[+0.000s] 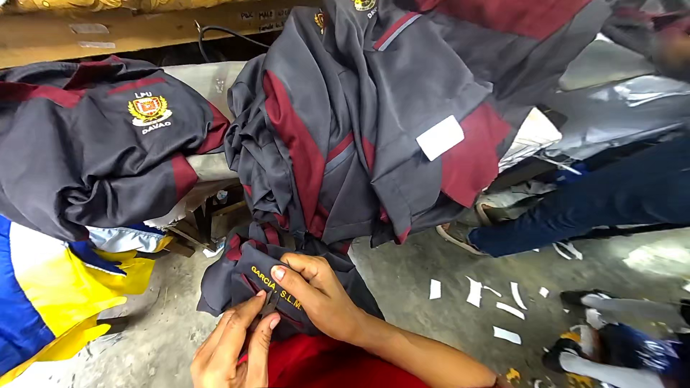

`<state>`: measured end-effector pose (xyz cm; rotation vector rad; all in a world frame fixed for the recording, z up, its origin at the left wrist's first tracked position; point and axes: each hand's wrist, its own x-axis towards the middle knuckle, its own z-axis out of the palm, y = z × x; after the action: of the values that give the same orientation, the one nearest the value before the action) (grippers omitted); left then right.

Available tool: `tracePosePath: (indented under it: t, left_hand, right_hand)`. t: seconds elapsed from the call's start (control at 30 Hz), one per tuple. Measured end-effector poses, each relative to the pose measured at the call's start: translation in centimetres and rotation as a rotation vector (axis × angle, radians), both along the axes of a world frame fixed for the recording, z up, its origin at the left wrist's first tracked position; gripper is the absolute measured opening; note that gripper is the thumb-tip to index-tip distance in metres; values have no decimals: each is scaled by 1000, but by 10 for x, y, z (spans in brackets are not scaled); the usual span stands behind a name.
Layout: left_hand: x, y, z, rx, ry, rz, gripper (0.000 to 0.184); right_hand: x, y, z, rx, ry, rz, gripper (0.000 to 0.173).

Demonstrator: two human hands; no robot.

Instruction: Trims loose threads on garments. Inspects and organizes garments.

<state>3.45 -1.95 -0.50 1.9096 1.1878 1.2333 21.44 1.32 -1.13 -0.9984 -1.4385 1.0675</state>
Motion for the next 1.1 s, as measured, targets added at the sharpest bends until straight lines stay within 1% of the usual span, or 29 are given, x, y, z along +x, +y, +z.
tracePosePath:
  t: [0.1, 0.2, 0.47, 0.9, 1.0, 1.07, 1.1]
  left_hand:
    - [2, -1, 0, 88, 79, 22, 25]
    - [4, -1, -1, 122, 97, 34, 22]
    - [4, -2, -4, 86, 30, 17, 20]
    - [3, -1, -8, 48, -43, -14, 17]
    - [-2, 0, -9, -13, -103, -13, 21]
    - [-5, 0, -5, -67, -152, -17, 28]
    - [-5, 0, -1, -101, -187, -27, 34]
  right_hand:
    - [-2, -2, 0, -8, -9, -11, 31]
    - [-4, -3, 1, -1, -3, -16, 31]
    - [-7, -6, -5, 45, 98, -22, 30]
    - [-7, -6, -5, 18, 118, -8, 29]
    - [-3, -1, -4, -5, 119, 4, 30]
    - [1, 2, -4, -18, 133, 18, 29]
    - [2, 4, -4, -22, 142, 30, 29]
